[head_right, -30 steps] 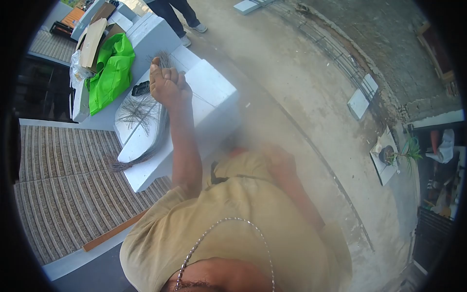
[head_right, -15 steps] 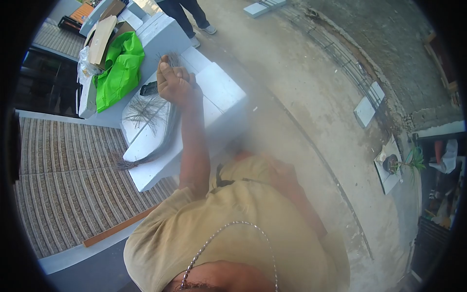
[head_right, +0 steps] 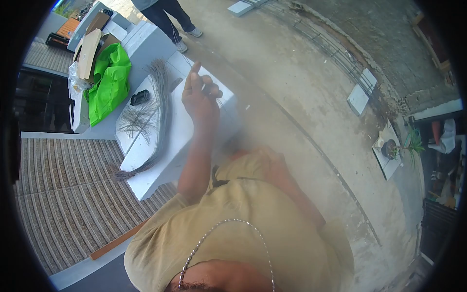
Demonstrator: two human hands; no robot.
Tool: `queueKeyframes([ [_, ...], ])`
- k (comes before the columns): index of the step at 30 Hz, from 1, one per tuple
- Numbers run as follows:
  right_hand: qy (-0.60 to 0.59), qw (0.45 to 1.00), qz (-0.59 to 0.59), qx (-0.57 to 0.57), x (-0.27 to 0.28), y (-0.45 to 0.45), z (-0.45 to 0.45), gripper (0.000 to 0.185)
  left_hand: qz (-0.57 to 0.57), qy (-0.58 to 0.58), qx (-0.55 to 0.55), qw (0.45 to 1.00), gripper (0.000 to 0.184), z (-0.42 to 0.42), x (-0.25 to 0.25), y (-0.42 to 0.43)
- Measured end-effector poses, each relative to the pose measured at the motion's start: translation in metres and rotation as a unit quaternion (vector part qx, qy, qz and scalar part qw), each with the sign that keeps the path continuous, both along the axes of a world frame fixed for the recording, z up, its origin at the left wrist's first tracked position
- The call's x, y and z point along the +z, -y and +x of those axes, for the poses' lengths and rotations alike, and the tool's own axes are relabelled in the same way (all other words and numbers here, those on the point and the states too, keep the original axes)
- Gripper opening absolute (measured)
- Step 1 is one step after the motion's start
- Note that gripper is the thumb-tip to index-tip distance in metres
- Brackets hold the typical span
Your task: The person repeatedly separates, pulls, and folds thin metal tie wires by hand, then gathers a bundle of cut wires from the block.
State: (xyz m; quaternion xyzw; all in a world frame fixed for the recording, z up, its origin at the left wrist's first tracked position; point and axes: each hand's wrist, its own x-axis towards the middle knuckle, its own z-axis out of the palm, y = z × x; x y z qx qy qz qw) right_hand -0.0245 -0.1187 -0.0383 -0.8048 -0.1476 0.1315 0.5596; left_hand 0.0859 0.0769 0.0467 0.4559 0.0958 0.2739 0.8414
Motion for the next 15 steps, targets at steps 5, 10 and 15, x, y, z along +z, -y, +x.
queueKeyframes([
  [5, 0.045, 0.998, -0.014, 0.036, -0.025, 0.003, 0.006, 0.021, 0.105, -0.023, 0.006, 0.994, 0.031, -0.016, -0.016, 0.019],
  [10, 0.301, 0.942, -0.147, 0.023, -0.011, 0.041, 0.034, 0.013, 0.443, -0.062, -0.146, 0.882, 0.024, -0.032, -0.033, -0.004],
  [15, 0.443, 0.862, -0.237, 0.06, 0.009, 0.067, 0.071, 0.016, 0.517, -0.081, -0.307, 0.795, 0.022, -0.065, -0.058, 0.004],
])
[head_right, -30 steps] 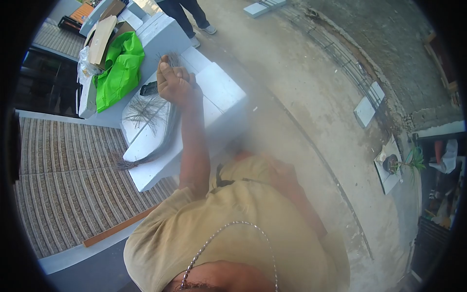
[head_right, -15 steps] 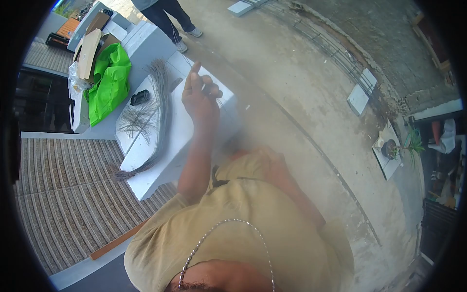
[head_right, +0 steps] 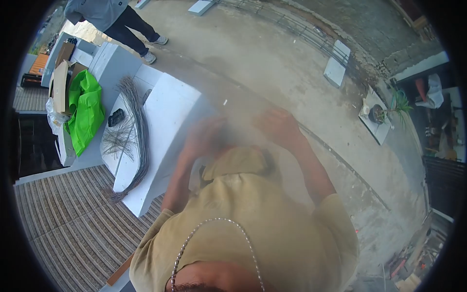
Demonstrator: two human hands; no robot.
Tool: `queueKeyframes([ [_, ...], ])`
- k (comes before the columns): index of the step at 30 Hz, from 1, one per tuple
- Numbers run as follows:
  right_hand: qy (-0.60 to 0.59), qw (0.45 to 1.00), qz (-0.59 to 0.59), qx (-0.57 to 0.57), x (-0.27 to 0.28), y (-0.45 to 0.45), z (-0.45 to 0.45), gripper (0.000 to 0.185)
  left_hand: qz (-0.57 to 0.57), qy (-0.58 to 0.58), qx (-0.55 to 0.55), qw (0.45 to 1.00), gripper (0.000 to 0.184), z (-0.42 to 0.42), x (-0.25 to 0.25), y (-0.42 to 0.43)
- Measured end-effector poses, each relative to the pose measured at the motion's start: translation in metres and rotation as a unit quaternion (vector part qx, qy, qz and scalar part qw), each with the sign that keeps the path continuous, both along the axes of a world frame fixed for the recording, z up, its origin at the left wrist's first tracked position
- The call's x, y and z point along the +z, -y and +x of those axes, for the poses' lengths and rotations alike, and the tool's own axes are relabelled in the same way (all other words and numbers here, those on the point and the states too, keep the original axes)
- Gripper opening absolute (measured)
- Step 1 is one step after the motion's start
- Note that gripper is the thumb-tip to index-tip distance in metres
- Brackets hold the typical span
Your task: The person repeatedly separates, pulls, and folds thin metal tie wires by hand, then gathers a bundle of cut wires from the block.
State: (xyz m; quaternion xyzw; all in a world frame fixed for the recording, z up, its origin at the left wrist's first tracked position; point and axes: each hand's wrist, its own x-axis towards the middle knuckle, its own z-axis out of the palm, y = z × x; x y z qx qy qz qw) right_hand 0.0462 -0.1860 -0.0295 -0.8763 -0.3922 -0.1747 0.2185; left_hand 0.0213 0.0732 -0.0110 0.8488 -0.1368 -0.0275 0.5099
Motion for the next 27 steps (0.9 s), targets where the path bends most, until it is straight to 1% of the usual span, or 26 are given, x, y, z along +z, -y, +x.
queueKeyframes([
  [3, 0.04, 0.998, 0.005, 0.05, 0.005, 0.0, 0.01, 0.017, -0.016, -0.018, -0.026, 0.999, 0.021, -0.008, -0.002, 0.002],
  [5, 0.029, 0.998, -0.002, 0.051, 0.009, 0.0, 0.009, 0.018, -0.04, -0.046, -0.019, 0.998, 0.021, -0.013, -0.009, -0.002],
  [8, 0.023, 0.997, 0.015, 0.067, 0.009, -0.005, 0.008, 0.019, -0.066, -0.092, -0.056, 0.992, 0.021, -0.025, -0.009, -0.002],
  [11, -0.007, 0.998, 0.034, 0.056, 0.005, -0.009, 0.008, 0.02, -0.03, -0.177, -0.06, 0.982, 0.021, -0.034, -0.004, -0.005],
  [13, -0.041, 0.997, 0.041, 0.044, 0.002, -0.01, 0.006, 0.023, -0.027, -0.117, -0.047, 0.992, 0.021, -0.035, -0.016, -0.006],
  [14, -0.029, 0.999, 0.045, 0.006, 0.005, -0.012, 0.004, 0.026, -0.027, -0.086, -0.038, 0.995, 0.021, -0.036, -0.024, -0.007],
  [16, 0.002, 0.996, 0.052, -0.067, 0.02, -0.017, 0.0, 0.032, -0.087, -0.17, 0.003, 0.982, 0.022, -0.037, -0.036, -0.008],
  [19, 0.133, 0.965, 0.155, -0.166, 0.047, -0.014, -0.017, 0.046, -0.153, -0.231, 0.051, 0.96, 0.024, -0.036, -0.041, -0.016],
  [20, 0.175, 0.954, 0.169, -0.177, 0.046, -0.011, -0.025, 0.058, -0.172, -0.243, 0.065, 0.953, 0.025, -0.037, -0.042, -0.019],
  [22, 0.126, 0.98, 0.122, -0.09, 0.053, -0.026, -0.029, 0.062, -0.157, -0.232, 0.016, 0.96, 0.025, -0.037, -0.037, -0.023],
  [24, 0.079, 0.996, 0.025, -0.012, 0.05, -0.045, -0.032, 0.056, -0.145, -0.236, -0.041, 0.96, 0.025, -0.039, -0.026, -0.022],
  [26, 0.046, 0.995, -0.083, 0.042, 0.031, -0.045, -0.023, 0.05, -0.139, -0.244, -0.103, 0.954, 0.024, -0.038, -0.01, -0.019],
  [27, 0.03, 0.988, -0.136, 0.072, 0.019, -0.044, -0.019, 0.048, -0.114, -0.235, -0.106, 0.959, 0.023, -0.039, -0.009, -0.02],
])
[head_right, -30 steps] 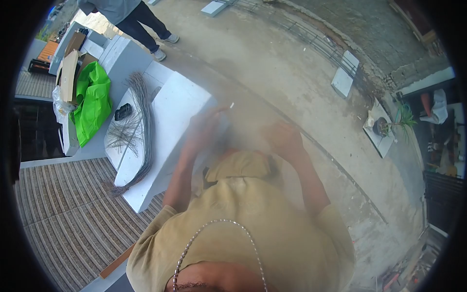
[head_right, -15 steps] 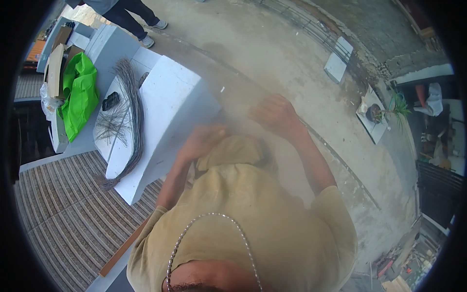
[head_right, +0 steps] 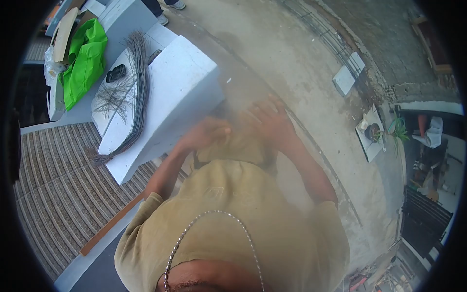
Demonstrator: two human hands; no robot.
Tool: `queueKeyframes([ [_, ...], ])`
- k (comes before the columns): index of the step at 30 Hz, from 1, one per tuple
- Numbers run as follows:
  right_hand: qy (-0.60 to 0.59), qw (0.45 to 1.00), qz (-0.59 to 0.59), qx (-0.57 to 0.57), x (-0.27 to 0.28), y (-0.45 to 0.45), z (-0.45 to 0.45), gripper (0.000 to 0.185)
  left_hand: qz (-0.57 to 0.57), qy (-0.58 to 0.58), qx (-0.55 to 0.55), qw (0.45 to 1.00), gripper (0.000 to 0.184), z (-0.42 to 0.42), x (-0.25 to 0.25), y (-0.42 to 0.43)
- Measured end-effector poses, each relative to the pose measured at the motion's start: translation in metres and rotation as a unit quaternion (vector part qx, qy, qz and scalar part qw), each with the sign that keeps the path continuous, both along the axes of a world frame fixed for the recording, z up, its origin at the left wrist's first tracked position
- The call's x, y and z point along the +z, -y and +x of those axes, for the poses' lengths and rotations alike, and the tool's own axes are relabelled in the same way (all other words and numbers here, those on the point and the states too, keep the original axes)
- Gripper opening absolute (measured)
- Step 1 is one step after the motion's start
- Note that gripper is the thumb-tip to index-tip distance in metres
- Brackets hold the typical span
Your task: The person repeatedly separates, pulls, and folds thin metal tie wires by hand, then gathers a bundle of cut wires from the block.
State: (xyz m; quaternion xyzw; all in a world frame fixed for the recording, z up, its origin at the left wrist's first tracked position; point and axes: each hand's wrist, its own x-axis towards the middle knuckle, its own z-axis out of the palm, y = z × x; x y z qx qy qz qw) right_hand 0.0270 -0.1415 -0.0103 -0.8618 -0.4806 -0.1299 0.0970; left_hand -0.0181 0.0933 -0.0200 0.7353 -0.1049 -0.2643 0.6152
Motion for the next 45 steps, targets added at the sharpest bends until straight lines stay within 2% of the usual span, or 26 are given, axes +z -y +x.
queueKeyframes([
  [1, -0.039, 0.998, 0.034, 0.026, -0.016, 0.008, 0.004, 0.041, 0.023, 0.014, -0.005, 1.0, 0.022, -0.001, 0.001, -0.002],
  [2, -0.045, 0.998, 0.017, 0.033, -0.026, 0.019, 0.003, 0.038, 0.046, 0.027, -0.007, 0.999, 0.021, -0.002, 0.001, -0.004],
  [4, -0.057, 0.997, -0.021, 0.055, -0.033, 0.031, 0.0, 0.033, 0.087, 0.156, -0.002, 0.984, 0.019, -0.004, -0.003, -0.001],
  [5, -0.101, 0.993, 0.021, 0.061, -0.039, 0.032, 0.001, 0.026, 0.108, 0.216, 0.001, 0.97, 0.018, -0.007, -0.005, 0.0],
  [8, -0.174, 0.984, -0.026, 0.037, -0.034, 0.028, -0.001, 0.023, 0.182, 0.234, -0.006, 0.955, 0.015, -0.014, 0.0, 0.002],
  [11, -0.141, 0.989, -0.033, 0.027, -0.026, 0.011, -0.005, 0.019, 0.269, 0.225, -0.054, 0.935, 0.014, -0.01, 0.01, -0.008],
  [13, -0.02, 0.999, 0.003, 0.033, -0.011, -0.01, -0.004, 0.018, 0.286, 0.243, -0.047, 0.926, 0.013, -0.006, 0.019, -0.015],
  [15, -0.089, 0.994, 0.063, 0.013, -0.01, -0.018, -0.001, 0.02, 0.29, 0.282, -0.047, 0.913, 0.012, -0.002, 0.023, -0.016],
  [16, -0.22, 0.97, 0.1, -0.004, -0.017, -0.016, -0.005, 0.022, 0.288, 0.307, -0.048, 0.906, 0.012, 0.0, 0.024, -0.017],
  [18, -0.389, 0.915, 0.103, -0.032, -0.01, -0.014, -0.012, 0.028, 0.285, 0.362, -0.06, 0.886, 0.011, 0.002, 0.024, -0.019],
  [20, -0.462, 0.885, 0.039, -0.052, 0.017, -0.013, -0.014, 0.037, 0.282, 0.418, -0.082, 0.86, 0.011, 0.002, 0.019, -0.022],
  [23, -0.55, 0.833, 0.056, -0.036, 0.004, 0.001, -0.017, 0.048, 0.302, 0.442, -0.171, 0.827, 0.009, -0.004, 0.04, -0.026],
  [24, -0.626, 0.778, 0.023, -0.053, 0.009, 0.007, -0.019, 0.049, 0.304, 0.437, -0.212, 0.819, 0.008, -0.005, 0.047, -0.027],
  [25, -0.696, 0.714, -0.011, -0.071, 0.017, 0.013, -0.021, 0.05, 0.278, 0.523, -0.213, 0.777, 0.013, -0.007, 0.046, -0.028],
  [28, -0.832, 0.547, 0.004, -0.096, 0.063, 0.015, -0.015, 0.051, 0.258, 0.647, -0.182, 0.694, 0.014, -0.008, 0.069, -0.029],
  [30, -0.812, 0.581, 0.009, -0.057, 0.076, 0.013, -0.015, 0.05, 0.256, 0.718, -0.152, 0.63, 0.015, -0.007, 0.085, -0.033],
  [32, -0.674, 0.737, -0.03, 0.033, 0.078, 0.008, -0.017, 0.049, 0.264, 0.755, -0.147, 0.581, 0.017, -0.007, 0.087, -0.037],
  [33, -0.596, 0.802, -0.029, 0.013, 0.079, 0.005, -0.023, 0.048, 0.267, 0.743, -0.14, 0.597, 0.018, -0.008, 0.086, -0.039],
  [35, -0.628, 0.777, -0.03, 0.004, 0.076, -0.002, -0.018, 0.047, 0.276, 0.719, -0.129, 0.625, 0.019, -0.006, 0.084, -0.046],
  [39, -0.677, 0.735, -0.016, -0.038, 0.046, -0.012, -0.004, 0.043, 0.316, 0.693, -0.077, 0.643, 0.019, -0.006, 0.064, -0.061],
  [41, -0.617, 0.779, 0.11, -0.008, 0.041, -0.034, -0.005, 0.047, 0.322, 0.667, -0.025, 0.671, 0.02, -0.008, 0.055, -0.083],
  [42, -0.584, 0.793, 0.174, 0.006, 0.038, -0.044, -0.005, 0.052, 0.343, 0.665, 0.015, 0.664, 0.02, -0.011, 0.054, -0.095],
  [43, -0.57, 0.797, 0.199, 0.019, 0.028, -0.044, 0.001, 0.066, 0.361, 0.66, 0.055, 0.656, 0.021, -0.018, 0.055, -0.108],
  [44, -0.557, 0.795, 0.241, -0.016, 0.023, -0.048, 0.004, 0.068, 0.377, 0.655, 0.094, 0.648, 0.022, -0.025, 0.055, -0.121],
  [45, -0.54, 0.791, 0.282, -0.05, 0.02, -0.053, 0.009, 0.07, 0.386, 0.623, 0.141, 0.665, 0.023, -0.033, 0.053, -0.138],
])
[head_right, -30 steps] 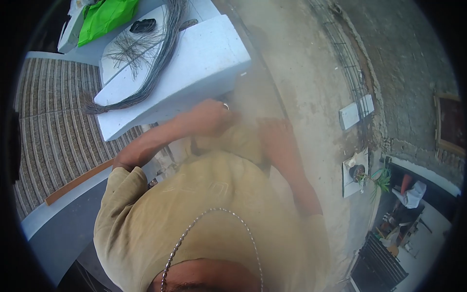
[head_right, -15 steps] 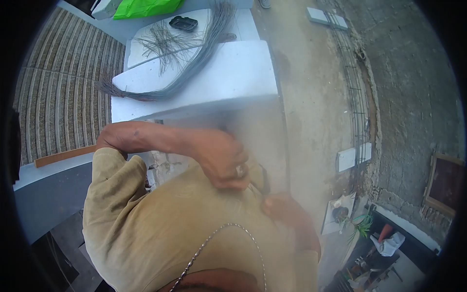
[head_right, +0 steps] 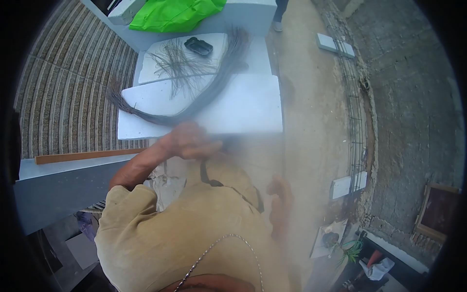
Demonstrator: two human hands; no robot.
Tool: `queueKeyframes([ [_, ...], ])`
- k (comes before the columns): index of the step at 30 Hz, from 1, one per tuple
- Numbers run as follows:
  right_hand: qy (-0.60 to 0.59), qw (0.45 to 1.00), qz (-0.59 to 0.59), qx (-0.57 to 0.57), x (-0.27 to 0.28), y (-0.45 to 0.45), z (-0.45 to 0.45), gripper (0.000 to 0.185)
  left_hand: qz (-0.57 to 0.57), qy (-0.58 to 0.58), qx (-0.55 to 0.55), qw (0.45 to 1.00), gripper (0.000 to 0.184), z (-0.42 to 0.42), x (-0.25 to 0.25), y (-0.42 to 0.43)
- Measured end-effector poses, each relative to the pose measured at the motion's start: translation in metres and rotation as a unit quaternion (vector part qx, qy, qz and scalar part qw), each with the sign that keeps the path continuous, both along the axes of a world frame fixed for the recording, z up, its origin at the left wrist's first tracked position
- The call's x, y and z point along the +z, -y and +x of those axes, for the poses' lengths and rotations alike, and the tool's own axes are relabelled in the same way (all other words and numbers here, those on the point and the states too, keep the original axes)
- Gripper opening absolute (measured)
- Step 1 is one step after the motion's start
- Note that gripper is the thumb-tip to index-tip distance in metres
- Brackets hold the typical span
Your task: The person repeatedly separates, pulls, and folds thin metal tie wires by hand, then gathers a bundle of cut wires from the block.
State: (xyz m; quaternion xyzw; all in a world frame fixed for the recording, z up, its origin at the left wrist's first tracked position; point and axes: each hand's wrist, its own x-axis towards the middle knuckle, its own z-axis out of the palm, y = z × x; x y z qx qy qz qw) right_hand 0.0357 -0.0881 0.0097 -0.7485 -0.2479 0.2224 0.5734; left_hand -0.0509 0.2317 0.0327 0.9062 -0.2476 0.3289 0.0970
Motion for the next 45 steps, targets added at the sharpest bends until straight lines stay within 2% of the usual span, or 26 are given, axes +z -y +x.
queueKeyframes([
  [1, 0.002, 0.999, 0.013, -0.052, -0.005, -0.004, 0.004, 0.072, -0.042, -0.003, 0.063, 0.997, 0.024, -0.008, -0.005, -0.019],
  [5, -0.013, 0.995, -0.05, -0.08, -0.03, -0.006, 0.029, 0.056, -0.15, -0.003, 0.316, 0.937, 0.026, -0.023, -0.01, -0.099],
  [6, 0.005, 0.994, -0.082, -0.068, -0.034, -0.009, 0.033, 0.045, -0.093, -0.01, 0.345, 0.934, 0.026, -0.026, -0.012, -0.121],
  [7, 0.038, 0.992, -0.113, -0.038, -0.043, -0.01, 0.037, 0.043, -0.036, -0.016, 0.371, 0.928, 0.027, -0.028, -0.015, -0.141],
  [10, 0.156, 0.972, -0.173, 0.038, -0.056, -0.022, 0.052, 0.039, 0.024, -0.089, 0.395, 0.914, 0.027, -0.027, -0.031, -0.184],
  [15, 0.19, 0.965, -0.162, 0.075, -0.055, -0.06, 0.052, 0.036, 0.087, -0.201, 0.362, 0.906, 0.023, -0.01, -0.045, -0.231],
  [16, 0.184, 0.967, -0.162, 0.076, -0.056, -0.067, 0.051, 0.036, 0.142, -0.248, 0.351, 0.892, 0.044, -0.005, -0.046, -0.242],
  [19, 0.133, 0.973, -0.177, 0.067, -0.062, -0.086, 0.044, 0.034, 0.079, -0.365, 0.306, 0.876, 0.081, 0.012, -0.024, -0.24],
  [20, 0.122, 0.973, -0.182, 0.07, -0.064, -0.089, 0.042, 0.033, 0.107, -0.394, 0.297, 0.863, 0.114, 0.017, -0.034, -0.248],
  [23, 0.075, 0.976, -0.189, 0.078, -0.057, -0.104, 0.041, 0.03, 0.083, -0.457, 0.279, 0.84, 0.117, 0.038, -0.027, -0.246],
  [24, 0.074, 0.974, -0.199, 0.082, -0.059, -0.104, 0.041, 0.03, 0.088, -0.444, 0.266, 0.851, 0.13, 0.042, -0.033, -0.251],
  [30, 0.113, 0.965, -0.228, 0.064, -0.078, -0.097, 0.058, 0.027, 0.107, -0.471, 0.27, 0.833, 0.114, 0.059, -0.04, -0.262],
  [36, 0.16, 0.96, -0.225, 0.039, -0.089, -0.092, 0.075, 0.025, 0.095, -0.475, 0.275, 0.83, 0.106, 0.064, -0.033, -0.26],
  [42, 0.158, 0.959, -0.23, 0.043, -0.089, -0.096, 0.077, 0.025, 0.046, -0.505, 0.273, 0.817, 0.079, 0.063, -0.023, -0.261],
  [45, 0.156, 0.956, -0.241, 0.06, -0.093, -0.096, 0.076, 0.026, 0.057, -0.429, 0.283, 0.856, 0.061, 0.059, -0.029, -0.265],
])
